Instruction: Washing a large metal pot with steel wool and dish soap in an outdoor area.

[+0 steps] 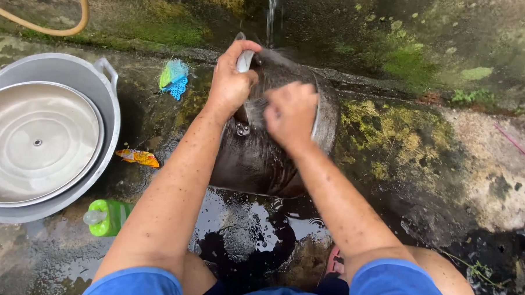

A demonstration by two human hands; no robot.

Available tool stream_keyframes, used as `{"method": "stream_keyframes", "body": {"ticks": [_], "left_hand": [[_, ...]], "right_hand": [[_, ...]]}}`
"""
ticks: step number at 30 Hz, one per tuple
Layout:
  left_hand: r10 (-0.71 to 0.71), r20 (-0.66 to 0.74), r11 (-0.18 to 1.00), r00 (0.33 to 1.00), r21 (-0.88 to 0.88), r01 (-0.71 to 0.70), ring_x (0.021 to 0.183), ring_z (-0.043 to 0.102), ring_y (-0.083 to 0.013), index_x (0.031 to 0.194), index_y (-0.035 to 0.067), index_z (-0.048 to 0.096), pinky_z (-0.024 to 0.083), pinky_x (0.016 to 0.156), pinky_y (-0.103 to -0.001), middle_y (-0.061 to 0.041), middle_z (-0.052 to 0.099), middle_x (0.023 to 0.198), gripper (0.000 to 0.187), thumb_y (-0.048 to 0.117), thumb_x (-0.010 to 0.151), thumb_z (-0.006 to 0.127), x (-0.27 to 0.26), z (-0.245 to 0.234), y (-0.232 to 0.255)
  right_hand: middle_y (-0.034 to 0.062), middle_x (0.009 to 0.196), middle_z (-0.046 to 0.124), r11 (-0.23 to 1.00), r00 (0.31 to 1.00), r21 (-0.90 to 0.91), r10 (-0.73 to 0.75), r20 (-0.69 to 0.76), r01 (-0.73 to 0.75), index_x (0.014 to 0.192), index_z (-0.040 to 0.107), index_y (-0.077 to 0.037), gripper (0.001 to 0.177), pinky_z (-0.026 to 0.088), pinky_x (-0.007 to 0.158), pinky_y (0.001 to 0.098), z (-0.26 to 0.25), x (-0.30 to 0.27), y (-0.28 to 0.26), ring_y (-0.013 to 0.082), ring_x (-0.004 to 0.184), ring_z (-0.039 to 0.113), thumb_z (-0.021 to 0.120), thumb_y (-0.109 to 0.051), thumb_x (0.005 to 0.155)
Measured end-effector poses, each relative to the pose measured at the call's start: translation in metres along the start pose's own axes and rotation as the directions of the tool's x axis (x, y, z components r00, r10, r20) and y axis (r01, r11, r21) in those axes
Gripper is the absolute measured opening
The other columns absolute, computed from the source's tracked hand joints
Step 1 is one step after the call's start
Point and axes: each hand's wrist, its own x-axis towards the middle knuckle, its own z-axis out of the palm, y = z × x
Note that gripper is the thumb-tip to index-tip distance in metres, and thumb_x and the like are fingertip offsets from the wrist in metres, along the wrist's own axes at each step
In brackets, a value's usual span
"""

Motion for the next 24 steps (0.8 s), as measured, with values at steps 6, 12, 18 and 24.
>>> {"method": "stream_keyframes", "body": {"ticks": [6, 12, 18, 24], "left_hand": [[0.097, -0.047, 0.993, 0.994, -0.070, -0.100, 0.078, 0.059, -0.0092, 0.116, 0.011, 0.065, 0.049, 0.064, -0.025, 0.001, 0.063, 0.094, 0.053, -0.011, 0.068, 0.060, -0.006, 0.006, -0.017], [0.064, -0.060, 0.998, 0.996, 0.014, -0.063, 0.072, 0.056, -0.0082, 0.116, 0.012, 0.063, 0.047, 0.060, -0.024, 0.003, 0.062, 0.097, 0.054, -0.011, 0.067, 0.060, -0.027, 0.004, 0.002], [-0.025, -0.032, 0.992, 0.999, -0.128, 0.021, 0.070, 0.054, -0.0104, 0.121, 0.011, 0.062, 0.044, 0.056, -0.029, -0.002, 0.058, 0.092, 0.056, -0.010, 0.070, 0.058, -0.037, 0.003, -0.002], [0.064, -0.108, 0.994, 0.992, 0.095, -0.054, 0.076, 0.058, -0.0143, 0.123, 0.010, 0.064, 0.049, 0.067, -0.028, -0.006, 0.066, 0.099, 0.053, -0.007, 0.072, 0.063, -0.046, 0.003, 0.002]], "right_hand": [[0.0087, 0.116, 0.075, 0.752, 0.733, 0.081, 0.603, 0.315, -0.654, 0.112, 0.078, -0.024, 0.026, 0.054, 0.092, 0.0456, 0.061, 0.036, 0.073, 0.0294, 0.101, 0.072, 0.056, -0.022, 0.099], [0.0201, 0.107, 0.073, 0.897, 0.872, 0.045, 0.414, 0.262, -0.439, 0.115, 0.073, -0.007, 0.032, 0.055, 0.084, 0.0523, 0.012, 0.013, 0.021, 0.0394, 0.097, 0.072, 0.051, -0.022, 0.098], [0.0155, 0.120, 0.072, 0.857, 0.751, -0.120, 0.499, 0.431, -0.501, 0.120, 0.073, -0.016, 0.032, 0.055, 0.092, 0.0520, 0.060, 0.053, 0.042, 0.0392, 0.110, 0.069, 0.047, -0.027, 0.105], [0.0163, 0.111, 0.073, 0.909, 0.896, 0.081, 0.384, 0.224, -0.409, 0.114, 0.075, -0.011, 0.032, 0.057, 0.084, 0.0497, 0.008, 0.013, 0.027, 0.0386, 0.097, 0.072, 0.059, -0.016, 0.087]]}}
